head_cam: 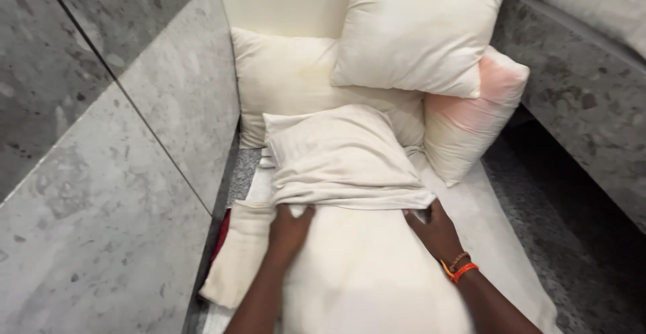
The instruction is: Folding and organizing pillowcases and towels while arranging pillows on the floor.
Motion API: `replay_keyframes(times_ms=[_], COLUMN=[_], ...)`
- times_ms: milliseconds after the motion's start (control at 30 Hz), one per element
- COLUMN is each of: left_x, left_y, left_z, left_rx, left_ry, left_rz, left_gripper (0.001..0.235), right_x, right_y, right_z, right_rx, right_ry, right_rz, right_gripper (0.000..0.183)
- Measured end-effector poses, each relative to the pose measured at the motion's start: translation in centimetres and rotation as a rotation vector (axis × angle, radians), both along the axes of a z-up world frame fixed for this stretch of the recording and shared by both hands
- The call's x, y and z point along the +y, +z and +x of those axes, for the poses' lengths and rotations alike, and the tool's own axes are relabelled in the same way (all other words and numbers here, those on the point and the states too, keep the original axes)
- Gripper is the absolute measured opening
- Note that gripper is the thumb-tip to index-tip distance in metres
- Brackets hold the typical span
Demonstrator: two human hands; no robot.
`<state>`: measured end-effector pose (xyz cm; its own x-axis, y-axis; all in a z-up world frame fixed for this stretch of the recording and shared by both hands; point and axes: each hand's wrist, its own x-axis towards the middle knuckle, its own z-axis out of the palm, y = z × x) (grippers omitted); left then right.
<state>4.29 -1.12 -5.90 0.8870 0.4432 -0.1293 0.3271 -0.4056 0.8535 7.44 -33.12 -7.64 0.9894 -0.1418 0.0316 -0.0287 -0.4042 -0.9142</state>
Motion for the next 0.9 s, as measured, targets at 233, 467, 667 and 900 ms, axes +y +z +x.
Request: replay_keyframes(times_ms=[233,467,667,900], left_x=[-1.1,-1.1,0.6,-1.0], left_y=[-2.0,3.0,5.4,-0.1], left_z=[0.4,0.1,0.1,-0.7], left_rx=[-0.011,-0.097,-0.14,-0.101], left_ry=[-0.027,-0.032,-0.139,-0.071], left_rz=[0.099,-0.175,-0.408,-0.062], left_gripper=[0.081,0.094,0.074,0.081], right_x=[-2.1,-0.6,-1.8,-3.2], right_y=[-4.7,0.0,5.2,-3.0], right_z=[4.2,2.4,0.2,2.7], right_rx=[-0.218,-0.064,0.185,0.091], right_ry=[0.425,0.303,0.221,0.172], right_rz=[-0.04,0.125,0.653,-0.316], right_gripper=[0.1,0.097,0.067,0.059])
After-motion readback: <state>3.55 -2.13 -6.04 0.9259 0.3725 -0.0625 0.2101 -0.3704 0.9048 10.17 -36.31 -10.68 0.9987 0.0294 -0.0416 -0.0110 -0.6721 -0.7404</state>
